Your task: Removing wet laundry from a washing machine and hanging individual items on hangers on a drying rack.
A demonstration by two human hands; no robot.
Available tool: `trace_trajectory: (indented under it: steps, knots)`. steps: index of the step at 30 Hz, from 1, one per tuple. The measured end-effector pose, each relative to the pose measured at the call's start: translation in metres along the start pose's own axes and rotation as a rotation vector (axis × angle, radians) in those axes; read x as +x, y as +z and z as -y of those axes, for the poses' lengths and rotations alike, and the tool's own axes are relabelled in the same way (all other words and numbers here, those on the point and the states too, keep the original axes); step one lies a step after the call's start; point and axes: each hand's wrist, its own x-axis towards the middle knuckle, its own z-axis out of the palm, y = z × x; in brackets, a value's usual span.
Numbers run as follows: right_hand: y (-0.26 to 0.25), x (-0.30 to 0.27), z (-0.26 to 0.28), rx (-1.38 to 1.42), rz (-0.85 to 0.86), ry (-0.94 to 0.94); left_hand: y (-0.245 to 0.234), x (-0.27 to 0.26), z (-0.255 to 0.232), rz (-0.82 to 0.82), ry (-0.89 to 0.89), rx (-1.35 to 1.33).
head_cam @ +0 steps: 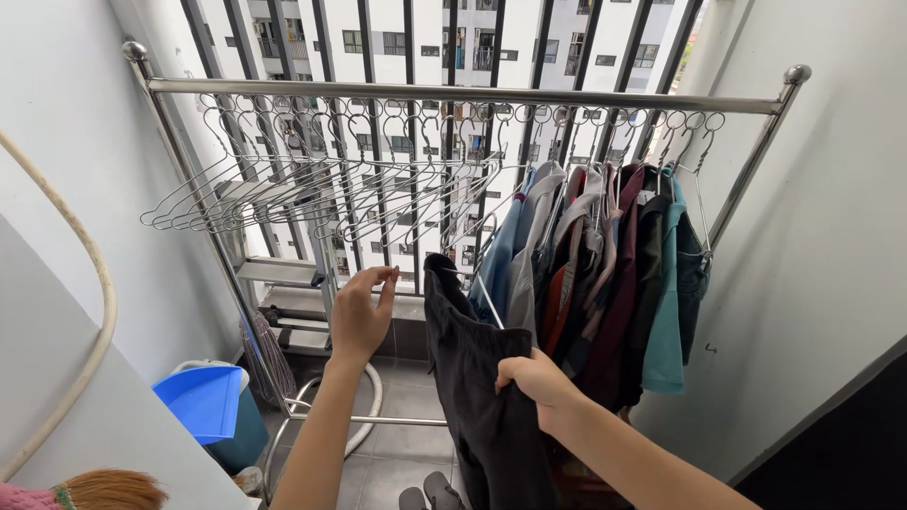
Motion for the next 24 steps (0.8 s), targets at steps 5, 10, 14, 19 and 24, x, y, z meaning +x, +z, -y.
trace_trajectory:
  steps: [5, 10, 14, 19, 24]
  knots:
    - [0.036, 0.074, -0.021, 0.068, -0.021, -0.121, -0.006, -0.003, -0.009, 0.007, 0.002, -0.035]
    - [0.043, 0.197, -0.047, 0.067, -0.054, -0.240, -0.007, -0.004, -0.012, -0.013, -0.059, 0.000]
    - [0.039, 0.231, -0.033, 0.072, -0.082, -0.290, 0.007, 0.001, -0.010, 0.030, -0.083, 0.033]
    - [0.032, 0.248, -0.016, 0.081, -0.074, -0.325, 0.042, 0.015, -0.004, 0.083, -0.124, 0.081]
    - [0.025, 0.176, 0.028, 0.068, -0.109, -0.237, 0.082, 0.047, 0.004, 0.022, -0.048, 0.053]
